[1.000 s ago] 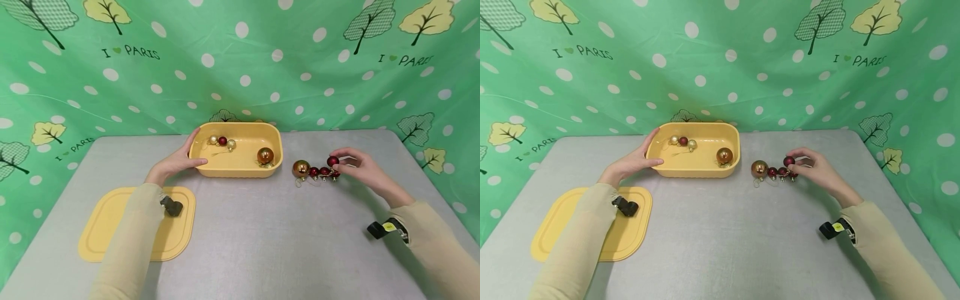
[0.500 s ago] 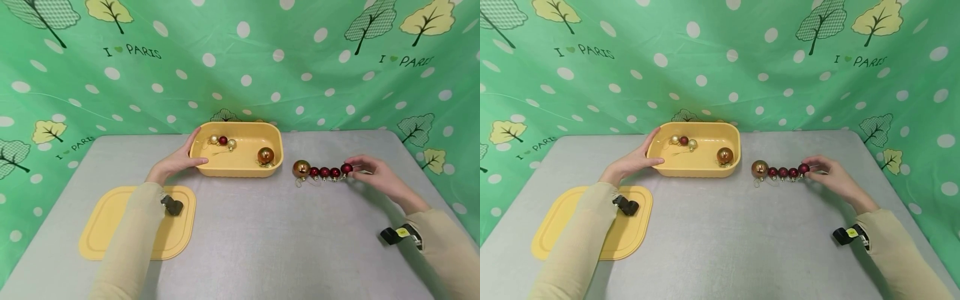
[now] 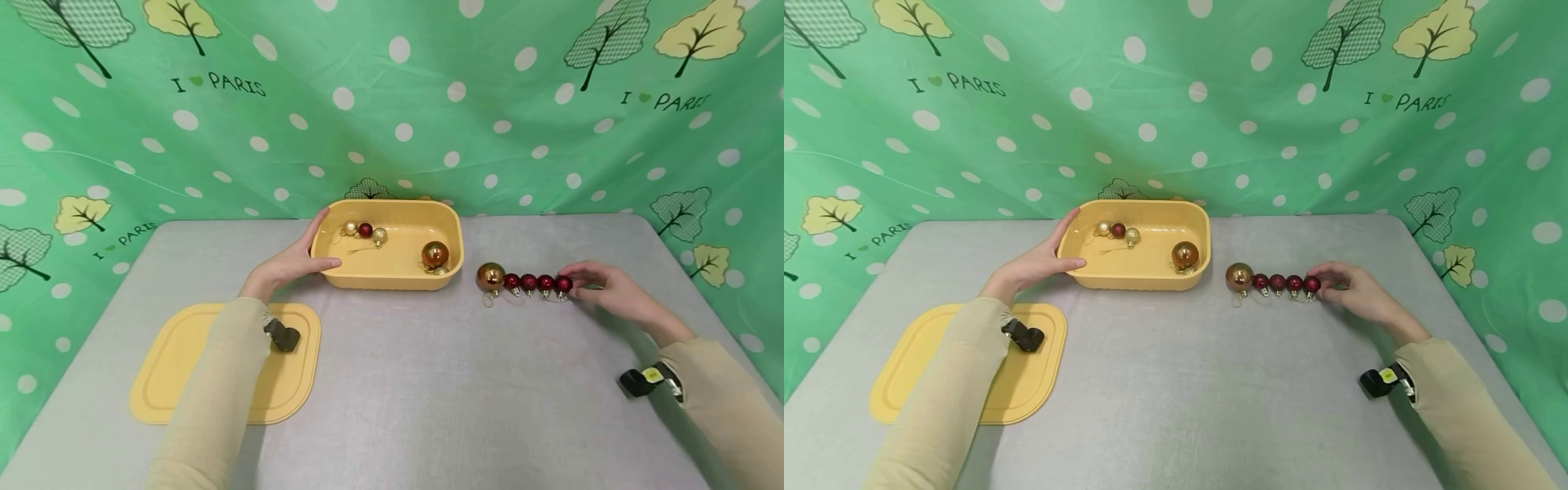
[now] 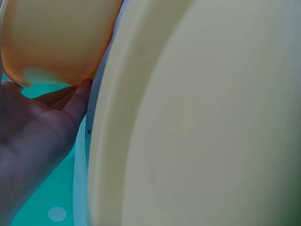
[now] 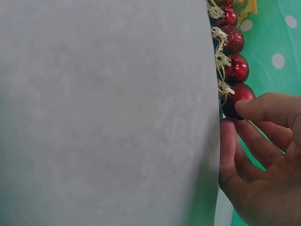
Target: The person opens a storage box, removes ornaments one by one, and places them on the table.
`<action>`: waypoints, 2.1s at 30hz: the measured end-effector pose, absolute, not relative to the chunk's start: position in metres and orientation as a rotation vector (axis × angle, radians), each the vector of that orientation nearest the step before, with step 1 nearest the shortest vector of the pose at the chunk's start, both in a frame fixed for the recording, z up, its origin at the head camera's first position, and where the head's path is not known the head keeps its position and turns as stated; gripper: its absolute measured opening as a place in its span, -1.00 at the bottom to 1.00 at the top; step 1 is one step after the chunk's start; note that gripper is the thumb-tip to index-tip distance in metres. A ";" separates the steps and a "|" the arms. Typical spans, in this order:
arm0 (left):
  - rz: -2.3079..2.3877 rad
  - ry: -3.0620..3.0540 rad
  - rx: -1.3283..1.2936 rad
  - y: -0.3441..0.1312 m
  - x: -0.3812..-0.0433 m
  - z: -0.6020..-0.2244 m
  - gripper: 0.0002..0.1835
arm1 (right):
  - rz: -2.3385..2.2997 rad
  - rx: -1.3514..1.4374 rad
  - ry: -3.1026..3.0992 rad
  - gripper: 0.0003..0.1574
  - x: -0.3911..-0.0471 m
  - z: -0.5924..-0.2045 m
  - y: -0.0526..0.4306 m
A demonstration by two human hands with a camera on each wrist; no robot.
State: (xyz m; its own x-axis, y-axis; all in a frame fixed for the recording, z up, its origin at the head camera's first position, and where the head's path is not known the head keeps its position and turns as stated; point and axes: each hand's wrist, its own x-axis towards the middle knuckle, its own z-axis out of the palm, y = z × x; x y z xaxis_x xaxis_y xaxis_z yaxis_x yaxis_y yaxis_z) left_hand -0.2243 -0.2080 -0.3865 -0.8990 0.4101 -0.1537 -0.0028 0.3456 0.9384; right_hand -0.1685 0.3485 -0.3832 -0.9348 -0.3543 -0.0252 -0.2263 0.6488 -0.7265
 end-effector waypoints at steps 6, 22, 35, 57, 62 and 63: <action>1.580 2.245 0.364 -0.208 -0.224 -0.386 0.16 | -1.142 -0.487 2.699 -0.56 -0.170 -0.383 0.348; 1.594 2.225 0.363 -0.207 -0.224 -0.386 0.16 | -1.250 -0.512 2.667 -0.48 -0.170 -0.384 0.352; 1.605 2.223 0.377 -0.207 -0.223 -0.385 0.16 | -1.269 -0.390 2.774 -0.55 -0.170 -0.357 0.321; 1.606 2.220 0.360 -0.209 -0.224 -0.387 0.17 | -1.467 -0.797 2.597 -0.64 -0.182 -0.354 0.220; 1.613 2.207 0.355 -0.208 -0.224 -0.387 0.17 | -1.480 -0.809 2.552 -0.63 -0.185 -0.354 0.206; 1.613 2.207 0.356 -0.208 -0.224 -0.387 0.17 | -1.481 -0.806 2.542 -0.62 -0.186 -0.354 0.203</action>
